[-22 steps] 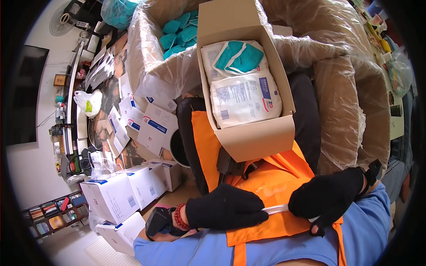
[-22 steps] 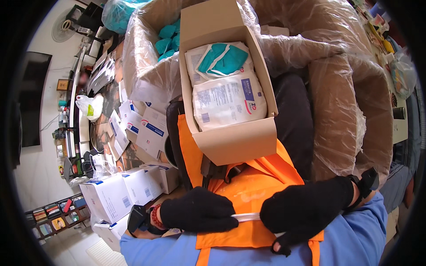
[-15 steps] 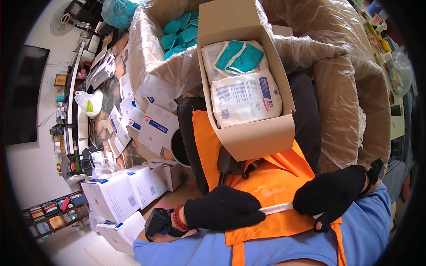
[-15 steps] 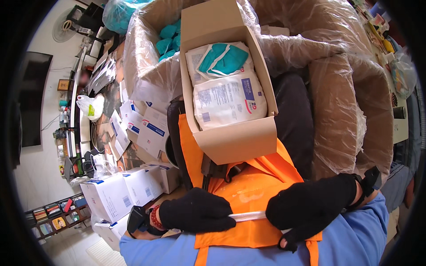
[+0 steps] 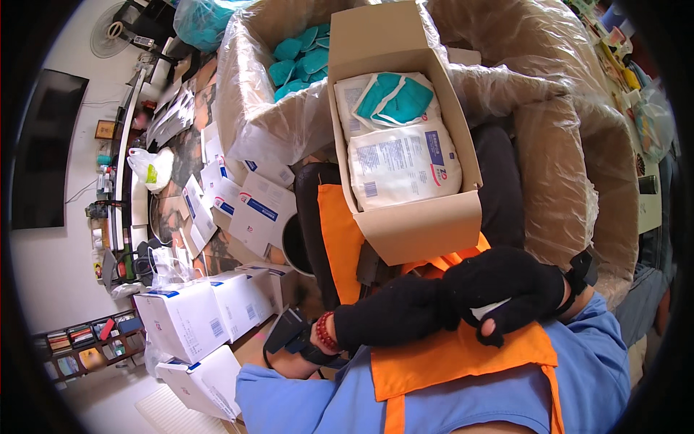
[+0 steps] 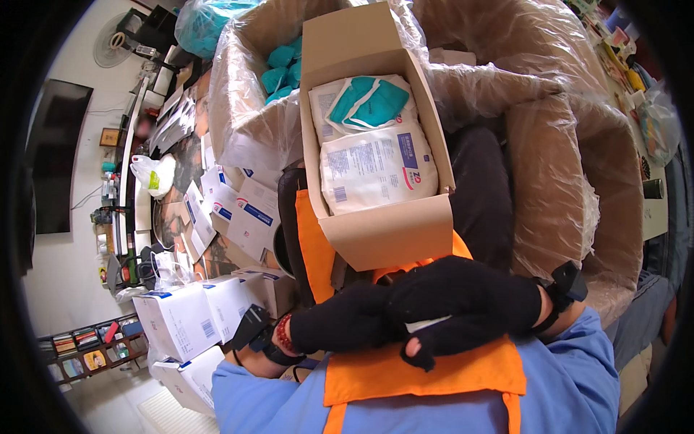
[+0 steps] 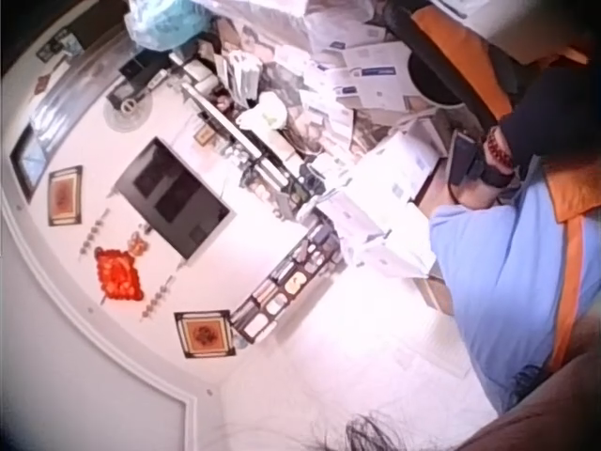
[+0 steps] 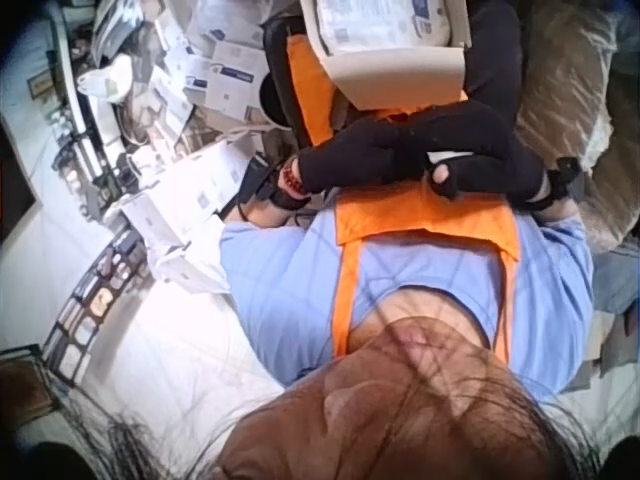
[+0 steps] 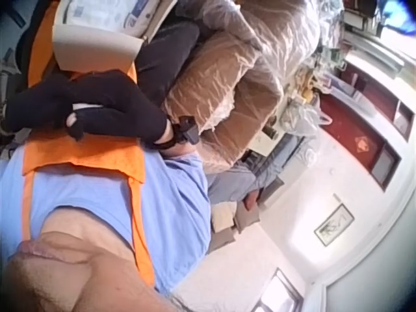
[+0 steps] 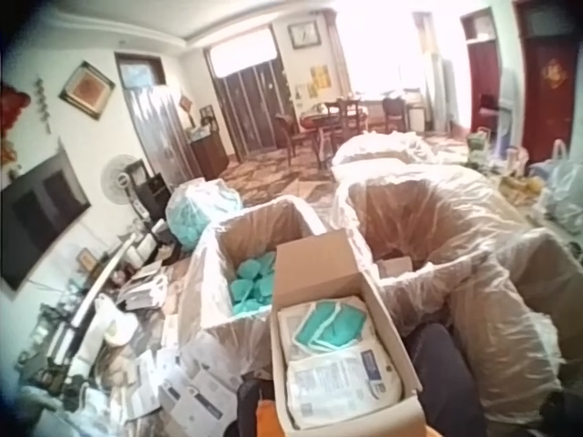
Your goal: Packing green protective face masks into a small cardboard box from a large bulk container.
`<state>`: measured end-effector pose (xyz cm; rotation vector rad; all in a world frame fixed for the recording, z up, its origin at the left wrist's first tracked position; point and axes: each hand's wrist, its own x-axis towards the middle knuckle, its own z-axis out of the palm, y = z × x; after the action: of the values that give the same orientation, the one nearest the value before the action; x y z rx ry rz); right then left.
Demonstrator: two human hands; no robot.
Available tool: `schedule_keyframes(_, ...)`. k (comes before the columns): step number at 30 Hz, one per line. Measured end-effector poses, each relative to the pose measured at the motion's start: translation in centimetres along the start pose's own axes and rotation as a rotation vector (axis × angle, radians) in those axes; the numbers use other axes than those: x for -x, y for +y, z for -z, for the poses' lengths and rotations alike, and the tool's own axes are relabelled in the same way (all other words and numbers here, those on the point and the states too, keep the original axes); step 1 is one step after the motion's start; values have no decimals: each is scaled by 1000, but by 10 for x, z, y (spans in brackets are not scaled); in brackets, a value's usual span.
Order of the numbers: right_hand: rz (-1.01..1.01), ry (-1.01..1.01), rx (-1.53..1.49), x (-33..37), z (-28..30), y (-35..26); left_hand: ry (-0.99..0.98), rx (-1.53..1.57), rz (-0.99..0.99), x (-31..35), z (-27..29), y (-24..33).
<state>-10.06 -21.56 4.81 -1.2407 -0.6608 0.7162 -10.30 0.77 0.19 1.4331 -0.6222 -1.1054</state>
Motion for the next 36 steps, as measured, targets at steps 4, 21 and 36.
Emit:
schedule_keyframes(4,158,67,-16,-12,-2,14,73,274,-48,-4,-6,-8)
schedule_keyframes(21,151,297,-187,-17,5,28,-152,595,56,-14,6,-7)
schedule_keyframes(36,211,513,-658,-27,25,61,317,282,172,-31,25,-9)
